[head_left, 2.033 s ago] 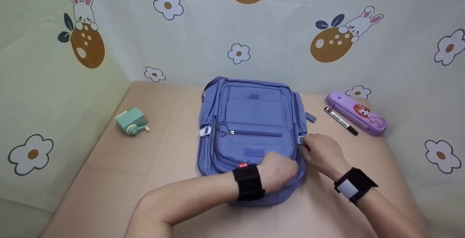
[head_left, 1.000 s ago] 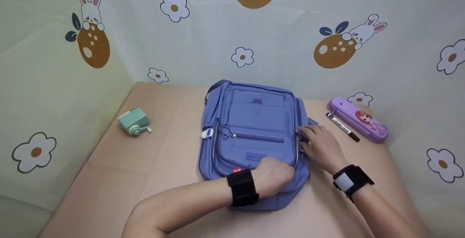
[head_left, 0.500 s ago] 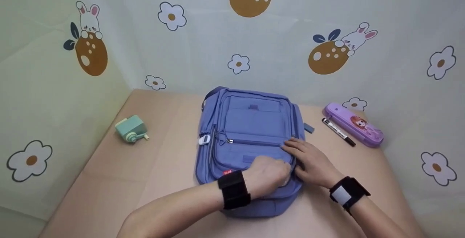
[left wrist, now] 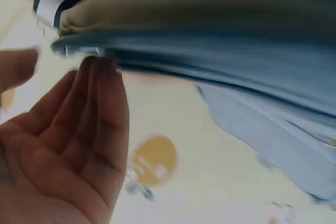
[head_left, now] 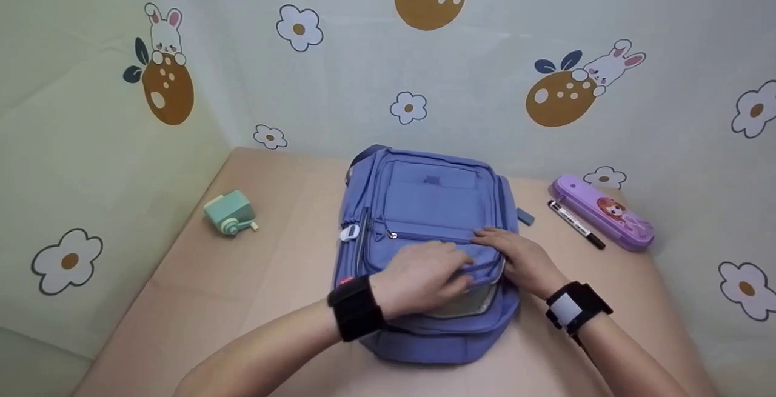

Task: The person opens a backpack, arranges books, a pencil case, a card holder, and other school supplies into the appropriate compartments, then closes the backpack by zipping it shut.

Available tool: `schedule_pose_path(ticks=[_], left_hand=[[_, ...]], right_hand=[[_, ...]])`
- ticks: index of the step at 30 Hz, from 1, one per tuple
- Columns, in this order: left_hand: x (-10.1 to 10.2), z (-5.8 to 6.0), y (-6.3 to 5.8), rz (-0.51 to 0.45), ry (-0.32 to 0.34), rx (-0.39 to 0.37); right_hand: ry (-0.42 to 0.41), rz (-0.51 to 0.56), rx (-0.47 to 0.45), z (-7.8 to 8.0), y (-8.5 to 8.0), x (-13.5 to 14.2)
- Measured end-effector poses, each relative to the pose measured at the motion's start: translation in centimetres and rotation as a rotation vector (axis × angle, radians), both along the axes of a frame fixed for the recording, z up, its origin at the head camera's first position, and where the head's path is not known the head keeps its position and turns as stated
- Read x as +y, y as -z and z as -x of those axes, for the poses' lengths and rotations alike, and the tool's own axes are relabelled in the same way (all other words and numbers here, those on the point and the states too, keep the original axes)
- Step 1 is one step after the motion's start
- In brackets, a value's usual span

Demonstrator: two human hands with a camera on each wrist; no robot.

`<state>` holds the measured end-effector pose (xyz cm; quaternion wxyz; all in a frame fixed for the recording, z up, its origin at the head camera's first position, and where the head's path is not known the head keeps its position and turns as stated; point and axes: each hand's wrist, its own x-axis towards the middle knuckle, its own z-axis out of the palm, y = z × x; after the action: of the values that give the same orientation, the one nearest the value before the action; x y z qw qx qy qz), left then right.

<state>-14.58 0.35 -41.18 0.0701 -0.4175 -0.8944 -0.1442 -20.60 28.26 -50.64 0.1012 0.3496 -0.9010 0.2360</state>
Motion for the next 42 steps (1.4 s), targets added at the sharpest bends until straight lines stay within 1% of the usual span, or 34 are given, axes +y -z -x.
schedule_pose_path(ticks=[1,3,5,7,8,10,12,13,14,16,18,20,22,23,25,27,30,32,35,38,42], left_hand=[[-1.3,0.5,-0.2,-0.037,-0.016,-0.047],[-4.1,1.7,-0.2,-0.122,-0.073,-0.107],[-7.0,3.1,0.3,-0.209,-0.135,-0.148],[-9.8,4.5,1.2,-0.278,-0.184,-0.18],[-11.0,5.1,1.7,-0.297,-0.202,-0.2],[-13.0,6.2,3.0,-0.312,-0.224,-0.259],[-14.3,7.1,4.2,-0.311,-0.22,-0.331],[-14.4,7.7,4.8,-0.307,-0.201,-0.358],[-14.5,8.1,5.3,-0.299,-0.183,-0.38],[-14.3,9.0,6.2,-0.295,-0.136,-0.396],[-13.8,9.8,6.8,-0.291,-0.097,-0.39],[-13.3,10.5,7.2,-0.297,-0.072,-0.365],[-12.7,11.1,7.5,-0.331,-0.064,-0.344],[-12.5,11.3,7.5,-0.353,-0.067,-0.349],[-12.1,11.7,7.6,-0.4,-0.085,-0.358],[-11.9,12.0,7.7,-0.456,-0.109,-0.392],[-11.8,12.3,7.7,-0.516,-0.148,-0.461],[-11.6,12.6,7.6,-0.546,-0.181,-0.493],[-11.1,12.8,7.5,-0.567,-0.243,-0.517],[-10.7,12.9,7.3,-0.572,-0.309,-0.522],[-10.1,13.1,7.1,-0.584,-0.371,-0.557]], right_hand=[[0.01,0.015,-0.03,0.1,0.0,0.0],[0.042,0.052,-0.1,0.2,-0.2,0.1],[0.087,0.092,-0.169,0.4,-0.5,0.1],[0.136,0.128,-0.229,0.6,-0.7,0.1],[0.157,0.14,-0.25,0.7,-0.8,0.2],[0.186,0.152,-0.277,1.0,-1.0,0.2],[0.206,0.17,-0.309,1.2,-1.0,0.1],[0.218,0.182,-0.324,1.3,-1.0,0.3],[0.233,0.183,-0.318,1.4,-1.1,0.5],[0.256,0.192,-0.324,1.6,-1.1,0.7],[0.276,0.203,-0.334,1.8,-1.2,0.8],[0.301,0.205,-0.334,2.0,-1.3,0.8],[0.32,0.233,-0.381,2.4,-1.4,0.7],[0.326,0.258,-0.412,2.5,-1.5,0.6],[0.346,0.281,-0.459,3.0,-1.8,0.4],[0.357,0.294,-0.514,3.4,-2.3,0.2],[0.353,0.298,-0.552,4.1,-2.7,-0.1],[0.344,0.31,-0.572,4.6,-3.0,-0.3],[0.345,0.334,-0.584,5.1,-3.2,-0.5],[0.361,0.35,-0.6,5.3,-3.1,-0.5],[0.37,0.403,-0.614,5.4,-3.0,0.0]])
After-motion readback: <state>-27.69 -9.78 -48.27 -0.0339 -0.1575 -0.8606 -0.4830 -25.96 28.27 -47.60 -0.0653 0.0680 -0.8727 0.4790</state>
